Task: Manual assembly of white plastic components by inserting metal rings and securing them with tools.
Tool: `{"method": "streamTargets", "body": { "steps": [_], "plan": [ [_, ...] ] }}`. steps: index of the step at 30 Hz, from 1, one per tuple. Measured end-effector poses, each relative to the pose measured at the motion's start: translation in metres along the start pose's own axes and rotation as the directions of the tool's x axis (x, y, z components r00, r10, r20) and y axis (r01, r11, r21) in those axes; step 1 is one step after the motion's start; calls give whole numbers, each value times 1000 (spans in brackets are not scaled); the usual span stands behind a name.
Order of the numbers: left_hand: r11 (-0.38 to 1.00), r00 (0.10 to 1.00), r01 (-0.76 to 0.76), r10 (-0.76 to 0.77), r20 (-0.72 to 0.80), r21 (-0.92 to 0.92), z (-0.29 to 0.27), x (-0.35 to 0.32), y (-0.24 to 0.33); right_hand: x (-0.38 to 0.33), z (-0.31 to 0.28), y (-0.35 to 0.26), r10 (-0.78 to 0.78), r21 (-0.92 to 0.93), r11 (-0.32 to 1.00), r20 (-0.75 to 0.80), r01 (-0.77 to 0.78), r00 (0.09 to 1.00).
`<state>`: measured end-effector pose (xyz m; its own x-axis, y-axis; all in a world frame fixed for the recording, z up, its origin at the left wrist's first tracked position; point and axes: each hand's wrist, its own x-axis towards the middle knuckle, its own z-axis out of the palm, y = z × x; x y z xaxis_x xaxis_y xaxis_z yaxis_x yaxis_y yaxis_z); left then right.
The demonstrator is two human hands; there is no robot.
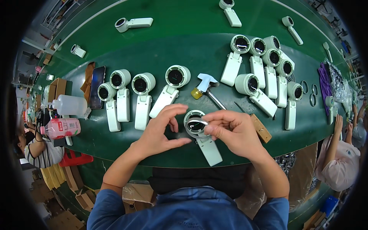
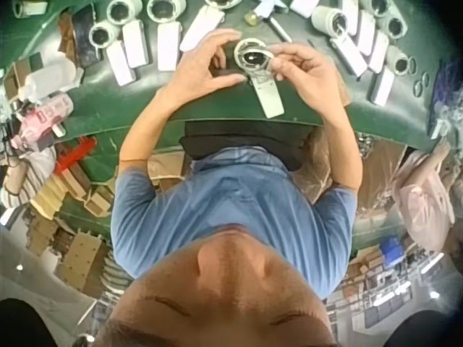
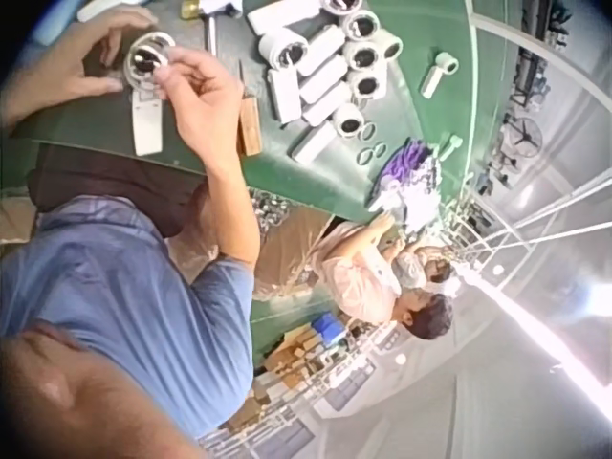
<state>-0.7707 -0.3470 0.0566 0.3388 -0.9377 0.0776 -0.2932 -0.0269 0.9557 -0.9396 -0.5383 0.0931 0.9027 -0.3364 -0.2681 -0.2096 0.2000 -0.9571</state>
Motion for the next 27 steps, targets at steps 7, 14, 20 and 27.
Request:
{"method": "streamTargets", "body": {
  "steps": [7,14,20,27],
  "plan": [
    [997,995,6,-13,94,77,10,3,-14,5,6,6,6,-226,974,67,10,998],
    [1000,997,-10,9,71,16,11,3,-20,9,7,1,4,-252,968,45,8,999],
    [999,998,-9,7,68,35,13,3,-19,8,7,-3,12,-261,965,42,0,999],
    [999,999,-48,48,-9,-9,19,3,-31,11,6,-3,-148,-476,866,39,149,988]
  ]
}}
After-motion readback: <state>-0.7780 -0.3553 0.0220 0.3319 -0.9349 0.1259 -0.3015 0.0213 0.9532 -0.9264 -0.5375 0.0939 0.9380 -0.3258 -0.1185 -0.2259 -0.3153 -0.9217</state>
